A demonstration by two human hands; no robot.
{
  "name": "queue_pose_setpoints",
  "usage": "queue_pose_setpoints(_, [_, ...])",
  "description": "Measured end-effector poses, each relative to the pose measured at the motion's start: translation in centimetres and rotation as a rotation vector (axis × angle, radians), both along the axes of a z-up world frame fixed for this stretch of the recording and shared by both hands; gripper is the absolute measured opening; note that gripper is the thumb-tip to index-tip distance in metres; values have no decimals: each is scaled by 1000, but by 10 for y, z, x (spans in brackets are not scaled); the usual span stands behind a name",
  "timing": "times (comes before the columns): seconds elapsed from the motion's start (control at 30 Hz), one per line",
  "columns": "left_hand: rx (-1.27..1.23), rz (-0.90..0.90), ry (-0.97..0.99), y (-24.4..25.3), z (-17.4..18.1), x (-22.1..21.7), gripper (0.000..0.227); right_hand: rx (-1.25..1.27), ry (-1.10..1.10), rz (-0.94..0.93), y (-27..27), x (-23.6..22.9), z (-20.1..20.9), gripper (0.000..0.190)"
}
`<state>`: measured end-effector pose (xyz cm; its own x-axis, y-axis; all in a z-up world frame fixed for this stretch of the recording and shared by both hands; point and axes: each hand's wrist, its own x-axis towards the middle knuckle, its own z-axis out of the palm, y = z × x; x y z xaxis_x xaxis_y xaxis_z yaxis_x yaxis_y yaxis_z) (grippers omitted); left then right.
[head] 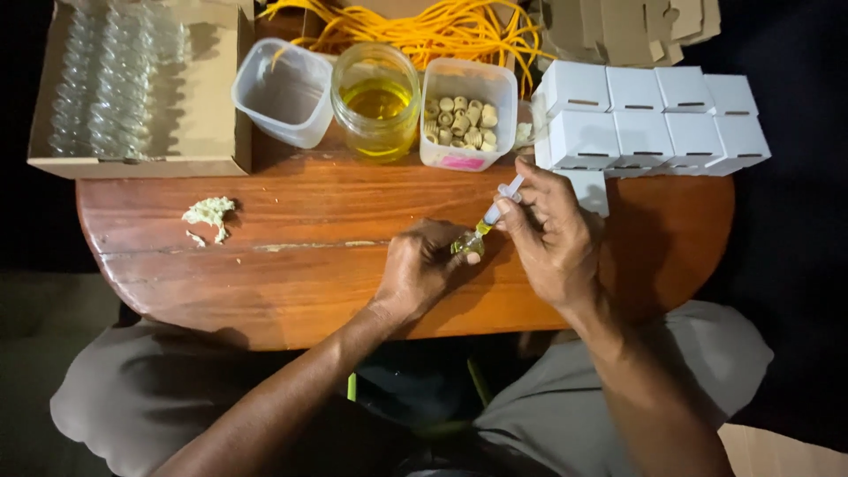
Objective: Filling small glass bottles with liquid using a syringe and attaching wooden caps with strings.
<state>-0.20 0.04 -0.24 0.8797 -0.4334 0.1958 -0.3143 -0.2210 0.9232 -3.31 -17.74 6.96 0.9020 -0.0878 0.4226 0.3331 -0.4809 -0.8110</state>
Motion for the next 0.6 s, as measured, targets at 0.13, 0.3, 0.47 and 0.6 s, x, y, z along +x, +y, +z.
queue_pose_setpoints(0.13, [0,9,7,-4,13,2,27,-4,-26,4,-1,2,0,39])
queue_pose_setpoints(0.3, [12,8,40,-4,-10,1,26,8,-14,-20,4,3,-1,34])
queue_pose_setpoints(0.47, [37,23,51,-4,-5,3,29,-61,-48,-31,3,2,6,35])
queue_pose_setpoints(0.6, [83,27,85,-3,2,2,28,-65,-68,-40,6,2,9,34])
